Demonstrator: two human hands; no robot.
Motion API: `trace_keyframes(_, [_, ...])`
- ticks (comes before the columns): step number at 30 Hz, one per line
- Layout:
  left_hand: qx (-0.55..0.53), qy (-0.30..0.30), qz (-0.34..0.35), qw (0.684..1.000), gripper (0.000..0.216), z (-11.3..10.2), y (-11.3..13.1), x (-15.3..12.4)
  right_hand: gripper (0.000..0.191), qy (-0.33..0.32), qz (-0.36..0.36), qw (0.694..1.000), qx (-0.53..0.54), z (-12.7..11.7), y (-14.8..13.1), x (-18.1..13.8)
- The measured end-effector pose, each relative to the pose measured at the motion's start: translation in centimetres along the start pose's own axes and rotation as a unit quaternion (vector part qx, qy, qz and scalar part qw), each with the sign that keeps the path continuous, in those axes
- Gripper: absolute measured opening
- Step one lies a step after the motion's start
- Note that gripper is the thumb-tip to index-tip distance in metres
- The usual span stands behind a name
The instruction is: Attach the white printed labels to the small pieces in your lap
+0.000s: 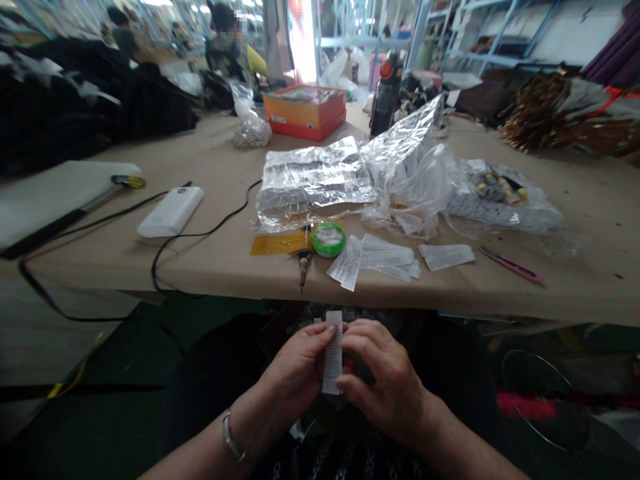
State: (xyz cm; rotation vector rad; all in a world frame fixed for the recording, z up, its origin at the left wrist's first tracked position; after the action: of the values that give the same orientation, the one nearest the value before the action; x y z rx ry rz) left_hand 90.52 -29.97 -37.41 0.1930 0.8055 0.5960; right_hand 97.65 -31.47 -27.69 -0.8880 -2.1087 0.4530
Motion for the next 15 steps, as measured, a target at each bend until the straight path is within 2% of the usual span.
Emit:
trace_keyframes(3, [0.038,-0.007,-0.032,0.999,0.016,0.6,-0.4,-0.8,0.022,0.064,0.169,0.977,0.112,-0.7,4.4,-0.5])
trace_keyframes(5, [0.054,-0.015,-0.043,0.997,0.016,0.9,-0.7,-1.1,0.027,0.064,0.220,0.957,0.179,0.2,5.8,-0.5])
trace_keyframes(7, [0.066,-0.020,-0.045,0.997,0.018,1.0,-0.9,-1.3,0.033,0.051,0.200,0.962,0.178,0.6,5.7,0.1])
trace_keyframes(11, [0.071,-0.015,-0.026,0.997,0.022,0.7,-0.7,-1.1,0.033,0.012,0.093,0.994,0.049,0.5,3.3,1.3])
trace_keyframes(15, [0.070,-0.005,-0.019,0.997,0.024,0.4,-0.7,-1.0,0.029,0.000,0.065,0.998,-0.008,0.6,2.4,1.7])
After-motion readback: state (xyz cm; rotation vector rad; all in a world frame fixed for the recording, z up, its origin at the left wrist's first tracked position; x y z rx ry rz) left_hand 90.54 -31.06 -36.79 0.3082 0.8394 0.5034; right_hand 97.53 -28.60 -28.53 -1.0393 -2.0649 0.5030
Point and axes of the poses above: each hand's wrist, its own x-axis towards the middle knuckle, its own z-axis out of the palm, y = z × x, the point moved 10 cm from there along x, towards the middle knuckle, and after that the axes turned 10 degrees about -z, right-handed, at the moved point
